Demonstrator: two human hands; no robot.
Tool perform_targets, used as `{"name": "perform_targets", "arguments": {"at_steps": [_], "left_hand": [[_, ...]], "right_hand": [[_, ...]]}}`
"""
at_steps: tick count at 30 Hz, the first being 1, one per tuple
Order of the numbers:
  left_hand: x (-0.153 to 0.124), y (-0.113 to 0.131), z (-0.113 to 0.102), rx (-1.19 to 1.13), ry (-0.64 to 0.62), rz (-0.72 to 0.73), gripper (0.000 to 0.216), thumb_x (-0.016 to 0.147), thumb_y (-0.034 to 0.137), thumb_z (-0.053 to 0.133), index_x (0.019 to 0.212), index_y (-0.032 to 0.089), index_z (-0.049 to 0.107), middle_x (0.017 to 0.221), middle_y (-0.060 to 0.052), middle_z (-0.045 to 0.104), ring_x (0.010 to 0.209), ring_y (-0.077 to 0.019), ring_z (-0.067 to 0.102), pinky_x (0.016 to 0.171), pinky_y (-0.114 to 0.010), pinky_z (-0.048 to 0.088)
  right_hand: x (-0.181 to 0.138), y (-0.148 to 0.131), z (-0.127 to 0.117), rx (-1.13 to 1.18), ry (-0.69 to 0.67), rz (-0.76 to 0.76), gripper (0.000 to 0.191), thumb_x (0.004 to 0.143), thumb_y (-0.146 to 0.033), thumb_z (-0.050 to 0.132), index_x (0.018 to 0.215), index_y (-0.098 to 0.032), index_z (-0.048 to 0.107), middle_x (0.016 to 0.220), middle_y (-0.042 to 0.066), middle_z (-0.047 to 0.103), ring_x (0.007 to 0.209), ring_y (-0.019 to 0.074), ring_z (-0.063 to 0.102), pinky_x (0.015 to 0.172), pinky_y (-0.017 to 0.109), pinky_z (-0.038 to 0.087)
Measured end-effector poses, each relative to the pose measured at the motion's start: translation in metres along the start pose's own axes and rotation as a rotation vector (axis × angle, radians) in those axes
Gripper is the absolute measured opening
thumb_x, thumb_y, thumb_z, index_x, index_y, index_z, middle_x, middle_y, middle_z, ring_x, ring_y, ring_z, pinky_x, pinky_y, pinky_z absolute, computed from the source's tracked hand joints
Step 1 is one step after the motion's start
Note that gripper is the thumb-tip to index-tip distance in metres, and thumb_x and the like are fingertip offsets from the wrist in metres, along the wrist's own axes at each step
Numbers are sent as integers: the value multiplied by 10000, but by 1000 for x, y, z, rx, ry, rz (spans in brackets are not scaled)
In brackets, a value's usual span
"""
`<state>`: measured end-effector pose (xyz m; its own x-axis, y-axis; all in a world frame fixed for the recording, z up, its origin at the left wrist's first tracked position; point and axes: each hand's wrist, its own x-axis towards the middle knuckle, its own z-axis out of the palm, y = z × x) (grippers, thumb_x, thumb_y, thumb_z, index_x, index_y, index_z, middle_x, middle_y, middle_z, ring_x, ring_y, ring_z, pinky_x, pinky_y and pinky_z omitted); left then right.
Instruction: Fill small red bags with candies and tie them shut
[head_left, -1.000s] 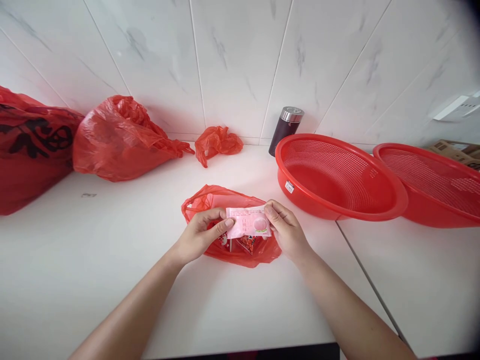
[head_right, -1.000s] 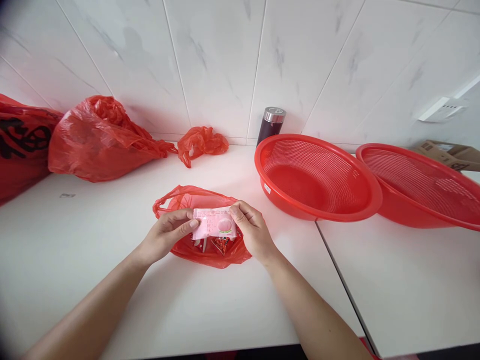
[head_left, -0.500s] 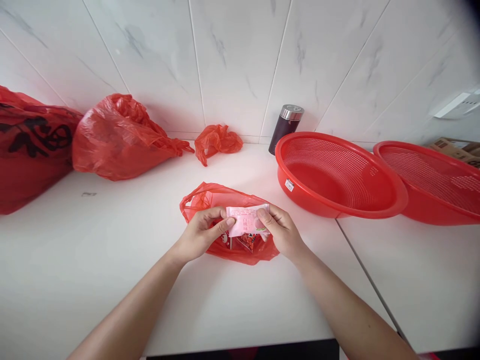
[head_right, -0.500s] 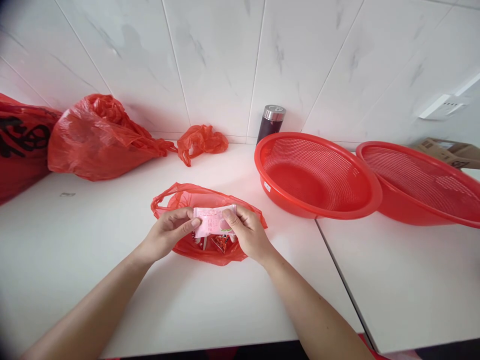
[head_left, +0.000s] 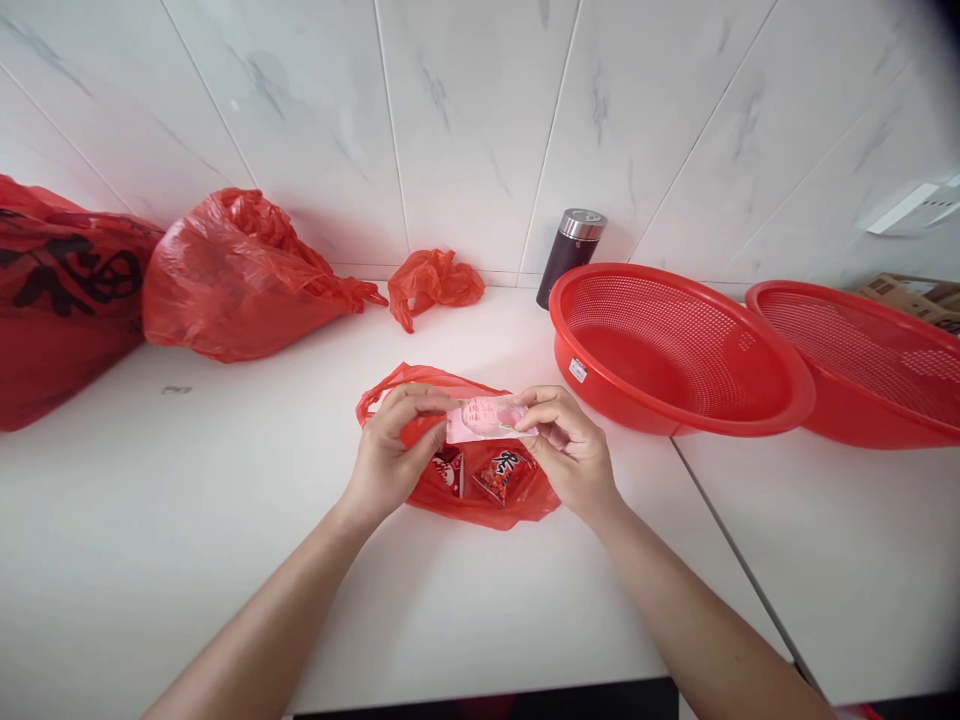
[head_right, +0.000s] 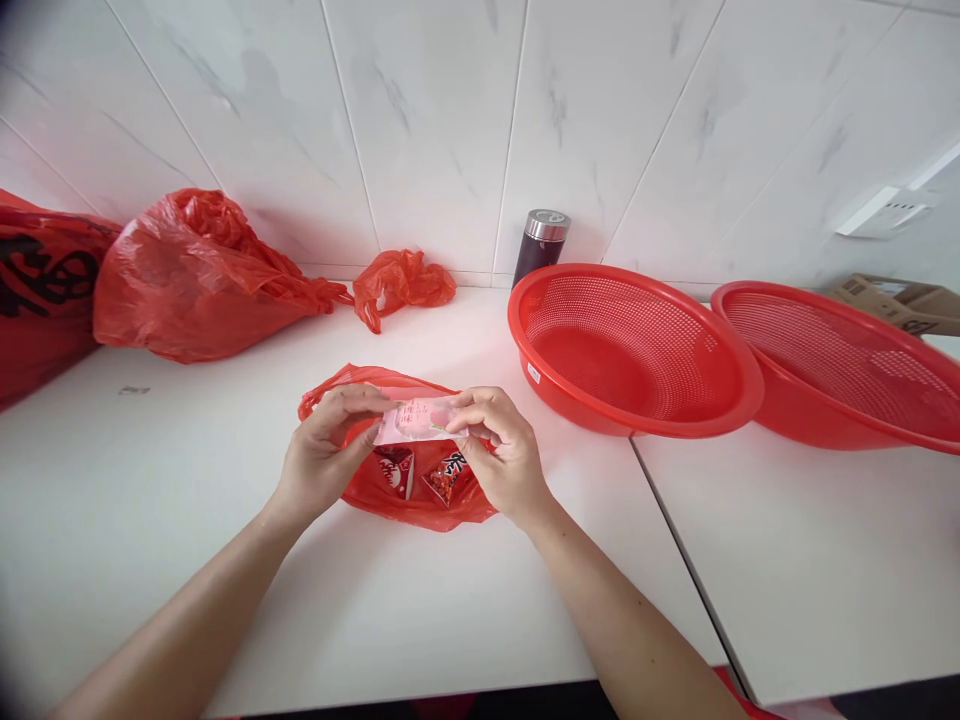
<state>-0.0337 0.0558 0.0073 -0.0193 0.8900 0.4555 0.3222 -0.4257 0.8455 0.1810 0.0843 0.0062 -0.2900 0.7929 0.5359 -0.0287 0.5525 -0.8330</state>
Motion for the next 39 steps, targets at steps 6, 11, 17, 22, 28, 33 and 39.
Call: {"name": "perform_targets", "arguments": {"at_steps": [6,11,17,22,28,33,39], "left_hand": [[-2,6,3,-466,-240,-385,342,945,440,460,1049,192,671,943,-71,690,841,-205,633,735,-326,513],[-1,15,3,-498,-326,-422,266,902,386,573,1072,205,669,900,-42,699,815,-187,638,733,-291,501],[-1,15,3,-451,-317,-382,163,885,337,611,879,187,675,791,-4,669,753,-139,599,734,-246,482],[-6,13,5,-382,-393,-363,194,890,327,603,783,173,654,714,6,620,689,-127,559,661,-237,453],[-8,13,6,-441,-418,-355,178,890,307,601,965,180,701,865,-39,681,800,-172,600,770,-303,489],[-8,14,6,-497,-436,-346,193,896,289,594,1019,201,714,997,-62,718,928,-214,636,851,-335,491],[-6,17,6,-504,-461,-361,200,902,302,587,1027,203,707,1007,-55,710,923,-205,635,854,-320,487]], "right_hand": [[-2,-1,1,-45,69,-54,164,870,-89,577,830,-245,606,1099,47,556,1103,201,569,847,349,518],[-4,-3,2,-144,35,-94,174,875,-85,533,873,-246,597,1251,62,537,1045,204,599,798,357,524],[-3,-8,3,38,83,122,159,974,-310,429,1048,-255,559,1064,50,632,958,189,618,744,311,517],[-1,-10,6,101,-70,351,257,934,-443,508,834,-214,573,737,-14,565,705,138,556,626,245,468],[-2,-11,7,84,-68,350,334,934,-430,514,692,-200,500,656,-35,526,626,107,500,592,219,423],[-4,-10,6,59,-71,332,347,938,-430,504,674,-205,500,650,-29,548,614,114,508,579,228,423],[-3,-11,6,25,-62,292,331,947,-402,496,681,-205,488,639,-33,533,595,108,488,559,226,401]]}}
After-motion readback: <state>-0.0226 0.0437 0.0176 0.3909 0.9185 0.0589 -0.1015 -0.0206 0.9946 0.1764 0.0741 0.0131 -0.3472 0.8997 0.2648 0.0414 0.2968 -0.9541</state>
